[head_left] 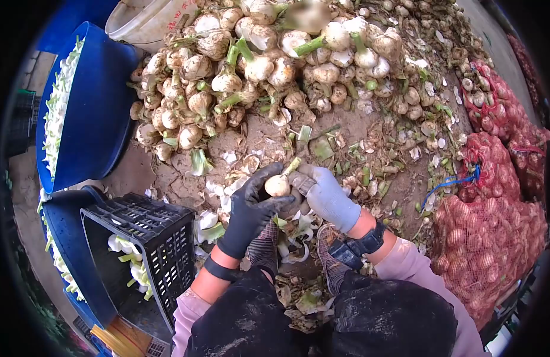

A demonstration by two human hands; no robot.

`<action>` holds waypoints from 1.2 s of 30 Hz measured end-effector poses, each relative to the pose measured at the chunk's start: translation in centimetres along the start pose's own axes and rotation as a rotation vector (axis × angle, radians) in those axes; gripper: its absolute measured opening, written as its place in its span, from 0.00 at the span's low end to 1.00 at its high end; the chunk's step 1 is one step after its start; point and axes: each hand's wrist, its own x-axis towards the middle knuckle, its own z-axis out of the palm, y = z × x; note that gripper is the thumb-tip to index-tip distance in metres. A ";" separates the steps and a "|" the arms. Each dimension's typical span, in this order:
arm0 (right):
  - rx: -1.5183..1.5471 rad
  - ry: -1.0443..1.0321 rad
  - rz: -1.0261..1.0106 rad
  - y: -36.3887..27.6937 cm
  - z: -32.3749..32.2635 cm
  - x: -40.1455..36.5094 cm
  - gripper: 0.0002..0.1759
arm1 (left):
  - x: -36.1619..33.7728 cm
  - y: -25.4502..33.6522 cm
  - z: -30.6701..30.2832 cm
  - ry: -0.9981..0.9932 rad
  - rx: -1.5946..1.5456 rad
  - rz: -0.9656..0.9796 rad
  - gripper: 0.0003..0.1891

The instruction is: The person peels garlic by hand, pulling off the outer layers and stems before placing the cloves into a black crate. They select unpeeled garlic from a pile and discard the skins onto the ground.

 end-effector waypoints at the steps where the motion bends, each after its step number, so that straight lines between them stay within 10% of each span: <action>1: 0.002 0.003 0.005 0.0 0.1 -0.2 0.12 | -0.1 0.0 -0.1 -0.003 -0.002 -0.005 0.32; 7: -0.431 0.144 -0.388 1.9 -0.2 0.8 0.08 | -0.4 1.9 0.5 -0.126 -0.707 -0.359 0.31; 9: -1.078 0.273 -0.527 1.6 -0.2 0.5 0.09 | -0.4 2.2 0.8 -0.133 -0.771 -0.399 0.32; 13: -0.602 0.328 -0.769 2.2 0.1 1.3 0.09 | -0.6 0.9 0.2 -0.134 -0.610 -0.327 0.32; 15: 0.169 -0.018 -0.225 1.5 0.3 0.7 0.09 | -0.7 0.7 0.6 -0.166 -0.141 -0.119 0.34; 18: -0.039 -0.045 -0.127 2.9 -0.5 1.3 0.10 | -0.3 1.3 0.1 -0.137 0.186 0.058 0.33; 20: -0.175 -0.008 -0.125 2.1 0.0 0.4 0.10 | 0.4 5.1 -0.2 -0.177 0.027 -0.548 0.29; 21: -0.176 -0.008 -0.125 2.5 0.3 0.0 0.10 | -0.1 1.1 -1.7 -0.093 -0.205 -0.179 0.27; 24: -0.242 -0.153 -0.221 2.3 1.0 -1.0 0.14 | 1.1 1.9 -2.1 -0.014 0.259 0.077 0.17; 29: -0.452 -0.035 -0.311 3.2 -1.4 0.9 0.15 | 0.0 1.4 -1.6 0.004 -0.138 -0.292 0.29; 36: -0.900 0.045 -0.630 0.5 -1.4 0.6 0.16 | 0.5 1.7 -1.9 -0.004 -0.372 -0.305 0.15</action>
